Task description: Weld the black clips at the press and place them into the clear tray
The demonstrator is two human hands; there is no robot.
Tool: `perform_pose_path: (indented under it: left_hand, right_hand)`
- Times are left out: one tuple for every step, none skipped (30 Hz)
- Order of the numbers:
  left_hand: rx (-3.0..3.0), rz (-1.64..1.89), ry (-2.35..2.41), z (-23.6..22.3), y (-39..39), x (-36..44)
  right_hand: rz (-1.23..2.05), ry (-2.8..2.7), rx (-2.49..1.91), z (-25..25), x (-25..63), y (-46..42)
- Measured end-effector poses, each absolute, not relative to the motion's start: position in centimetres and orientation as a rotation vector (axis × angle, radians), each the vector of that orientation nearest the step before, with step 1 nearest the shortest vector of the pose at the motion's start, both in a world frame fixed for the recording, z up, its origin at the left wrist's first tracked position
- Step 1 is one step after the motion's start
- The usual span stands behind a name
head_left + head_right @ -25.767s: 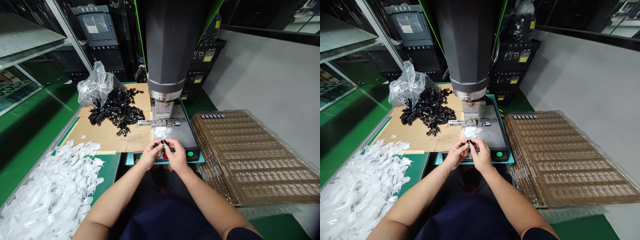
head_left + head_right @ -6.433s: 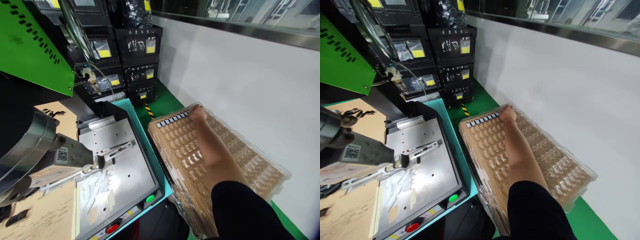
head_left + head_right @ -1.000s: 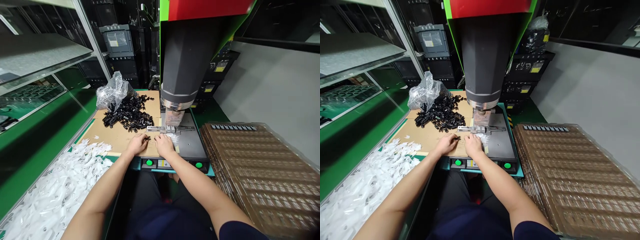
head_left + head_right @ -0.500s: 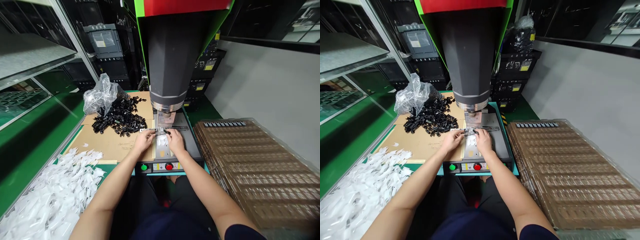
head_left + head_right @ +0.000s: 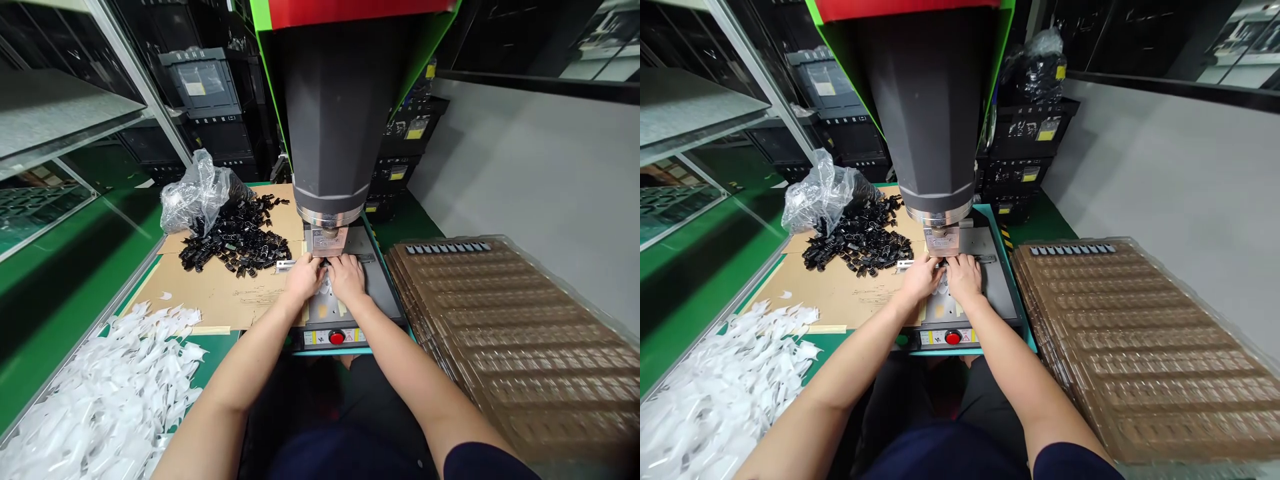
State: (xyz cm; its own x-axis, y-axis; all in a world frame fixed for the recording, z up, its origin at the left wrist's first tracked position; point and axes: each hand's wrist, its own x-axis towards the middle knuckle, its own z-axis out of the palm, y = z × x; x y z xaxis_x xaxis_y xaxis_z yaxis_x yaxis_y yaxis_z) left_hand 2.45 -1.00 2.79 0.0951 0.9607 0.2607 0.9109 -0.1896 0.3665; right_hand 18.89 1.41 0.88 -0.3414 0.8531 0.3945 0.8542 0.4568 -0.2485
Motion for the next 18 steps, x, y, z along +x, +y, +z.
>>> perform_pose_path:
  left_hand:
    - [2.244, 0.675, 1.921, 2.9, -1.0, 2.5]
    - [2.247, 0.671, 1.912, 3.0, -1.1, 2.5]
    - [2.248, 0.673, 1.899, 3.0, -1.2, 2.4]
    - [2.24, 0.684, 1.883, 3.1, -1.4, 2.2]
    - [2.219, 0.703, 1.865, 3.2, -1.7, 1.8]
    - [2.185, 0.726, 1.846, 3.2, -2.2, 1.3]
    - [2.144, 0.751, 1.828, 3.2, -2.9, 0.6]
    - [2.106, 0.763, 1.811, 3.1, -3.8, -0.3]
    - [2.082, 0.754, 1.788, 2.9, -4.8, -1.4]
    - [2.082, 0.721, 1.76, 2.6, -6.1, -2.5]
    - [2.106, 0.653, 1.723, 2.2, -7.4, -3.7]
    - [2.146, 0.566, 1.685, 1.8, -8.8, -4.8]
    - [2.186, 0.469, 1.656, 1.3, -10.2, -5.8]
    - [2.224, 0.376, 1.637, 0.7, -11.5, -6.5]
    - [2.258, 0.302, 1.634, 0.2, -12.6, -7.1]
    - [2.287, 0.246, 1.642, -0.2, -13.5, -7.5]
    - [2.31, 0.209, 1.657, -0.6, -14.2, -7.6]
    - [2.326, 0.187, 1.674, -0.9, -14.6, -7.6]
  right_hand:
    - [0.014, -2.243, -1.424, 1.1, 18.9, 1.5]
    - [0.04, -2.241, -1.416, 1.3, 19.0, 1.5]
    - [0.074, -2.232, -1.402, 1.4, 19.2, 1.5]
    - [0.113, -2.215, -1.379, 1.5, 19.6, 1.4]
    - [0.149, -2.191, -1.352, 1.6, 20.3, 1.1]
    - [0.178, -2.167, -1.32, 1.5, 21.2, 0.7]
    - [0.197, -2.147, -1.292, 1.4, 22.4, 0.2]
    - [0.206, -2.134, -1.27, 1.2, 23.9, -0.5]
    - [0.204, -2.133, -1.259, 0.9, 25.6, -1.4]
    - [0.197, -2.147, -1.258, 0.4, 27.4, -2.3]
    - [0.185, -2.164, -1.272, -0.1, 29.4, -3.3]
    - [0.178, -2.189, -1.293, -0.6, 31.3, -4.4]
    - [0.182, -2.215, -1.32, -1.2, 33.1, -5.4]
    - [0.199, -2.249, -1.344, -1.7, 34.6, -6.3]
    - [0.22, -2.288, -1.36, -2.3, 35.8, -7.1]
    - [0.237, -2.324, -1.376, -2.7, 36.8, -7.8]
    - [0.245, -2.355, -1.392, -3.1, 37.4, -8.2]
    - [0.243, -2.377, -1.408, -3.4, 37.8, -8.5]
